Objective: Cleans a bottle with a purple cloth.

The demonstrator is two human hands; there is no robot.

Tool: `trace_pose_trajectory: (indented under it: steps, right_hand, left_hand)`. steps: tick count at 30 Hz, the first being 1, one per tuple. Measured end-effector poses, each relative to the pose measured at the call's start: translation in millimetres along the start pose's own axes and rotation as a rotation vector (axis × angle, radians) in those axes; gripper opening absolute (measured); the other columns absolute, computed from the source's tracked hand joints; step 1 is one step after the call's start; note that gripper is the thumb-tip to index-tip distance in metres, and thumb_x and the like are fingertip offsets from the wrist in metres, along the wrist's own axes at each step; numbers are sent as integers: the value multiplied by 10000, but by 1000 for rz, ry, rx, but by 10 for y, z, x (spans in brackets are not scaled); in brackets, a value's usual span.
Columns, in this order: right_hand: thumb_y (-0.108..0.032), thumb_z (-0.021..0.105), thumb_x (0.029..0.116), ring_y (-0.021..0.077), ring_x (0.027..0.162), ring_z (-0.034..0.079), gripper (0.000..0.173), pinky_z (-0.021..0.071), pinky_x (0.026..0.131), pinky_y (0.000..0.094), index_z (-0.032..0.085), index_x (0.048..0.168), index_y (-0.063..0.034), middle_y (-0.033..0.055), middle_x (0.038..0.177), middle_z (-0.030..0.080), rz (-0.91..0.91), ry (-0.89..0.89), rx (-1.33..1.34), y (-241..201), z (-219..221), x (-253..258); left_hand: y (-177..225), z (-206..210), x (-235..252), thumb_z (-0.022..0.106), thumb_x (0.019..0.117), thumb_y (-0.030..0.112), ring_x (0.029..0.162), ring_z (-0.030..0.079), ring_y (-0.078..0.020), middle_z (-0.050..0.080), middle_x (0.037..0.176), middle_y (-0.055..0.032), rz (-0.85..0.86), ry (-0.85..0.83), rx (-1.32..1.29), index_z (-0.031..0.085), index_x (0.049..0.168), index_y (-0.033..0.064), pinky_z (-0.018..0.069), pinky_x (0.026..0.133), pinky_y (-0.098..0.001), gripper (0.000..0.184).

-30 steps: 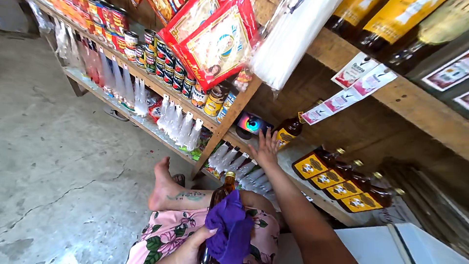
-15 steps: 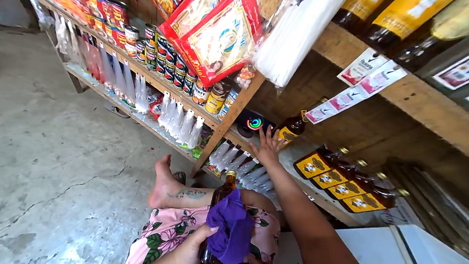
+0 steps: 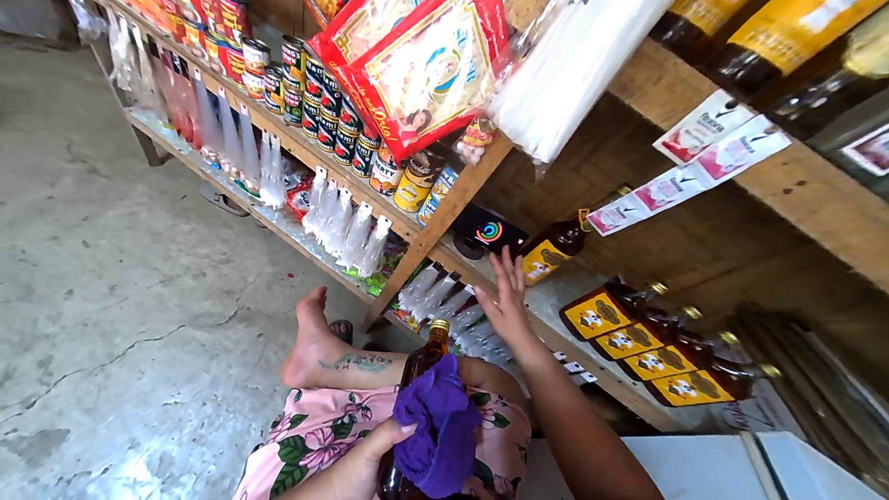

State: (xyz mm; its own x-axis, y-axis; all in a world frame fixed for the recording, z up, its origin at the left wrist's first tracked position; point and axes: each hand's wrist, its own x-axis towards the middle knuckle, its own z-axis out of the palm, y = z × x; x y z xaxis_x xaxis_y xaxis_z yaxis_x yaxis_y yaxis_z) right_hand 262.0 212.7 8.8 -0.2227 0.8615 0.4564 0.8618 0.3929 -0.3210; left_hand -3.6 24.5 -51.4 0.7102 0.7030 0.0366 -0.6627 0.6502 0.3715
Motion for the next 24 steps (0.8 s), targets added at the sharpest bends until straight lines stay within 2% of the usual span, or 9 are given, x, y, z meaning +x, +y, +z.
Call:
trace_pose_trajectory:
  steps: [2,4,6,8,11,15,17,21,24]
  right_hand:
    - [-550,452,1017,390,1559,164,745,191,1248,590,402,1553,-35,201,1673,231,-33,-122,257,-324,-100,-300]
    - [-663,374,1006,398,1544,218,809,229,1238,585,454,1519,-42,255,1640,277,-137,-239,396,-654,-201,-637]
    - [-731,290,993,368,1547,235,798,232,1243,575,494,1497,-147,220,1636,317,-291,-325,420,-934,-293,-949]
    - [-732,246,996,370,1562,182,759,183,1253,591,495,1488,-210,166,1653,310,-407,-379,407,-1119,-318,-1209]
    - [-761,296,972,404,1571,91,776,81,1254,624,449,1522,-236,165,1676,250,-482,-383,397,-1111,-278,-1368]
    - [-863,436,849,411,1569,84,876,71,1241,638,399,1525,-308,167,1684,218,-569,-311,328,-1052,-279,-1372]
    - [-855,504,824,415,1569,69,873,61,1237,649,402,1518,-334,153,1689,210,-611,-279,272,-1058,-293,-1383]
    - [-648,518,960,336,1567,165,593,126,1263,567,501,1435,-293,77,1656,319,-595,-160,287,-1022,-239,-1333]
    - [-591,452,1029,298,1553,245,592,229,1271,487,548,1421,-158,141,1634,358,-361,-73,479,-966,-227,-1148]
  left_hand:
    - [3,18,-2,759,843,525,1016,721,-130,759,1058,-21,-3,1,11,746,1106,219,592,910,-336,403]
    - [-2,48,-9,757,829,554,1000,720,-116,758,1047,-5,13,33,66,735,1099,234,596,891,-329,419]
    - [-14,59,-4,729,852,571,1028,713,-119,754,1078,-6,39,13,81,730,1137,229,588,915,-339,445]
    - [-26,81,1,719,839,621,1044,713,-144,752,1091,-28,56,26,71,724,1157,207,585,933,-366,521]
    - [-49,114,17,659,794,745,1073,704,-156,738,1124,-31,73,69,107,674,1211,191,586,933,-376,693]
    - [-110,80,63,505,847,807,1125,686,-145,719,1193,-17,105,17,149,652,1255,190,579,939,-368,754]
    - [-131,21,80,435,867,827,1132,679,-141,713,1209,-16,117,1,186,646,1271,195,576,940,-364,779]
    - [-108,68,80,373,910,808,1112,683,-140,712,1190,-2,66,11,248,623,1261,195,581,922,-358,749]
    - [-81,177,101,424,865,829,1097,692,-157,725,1178,-19,21,-7,269,608,1310,199,576,953,-375,793]
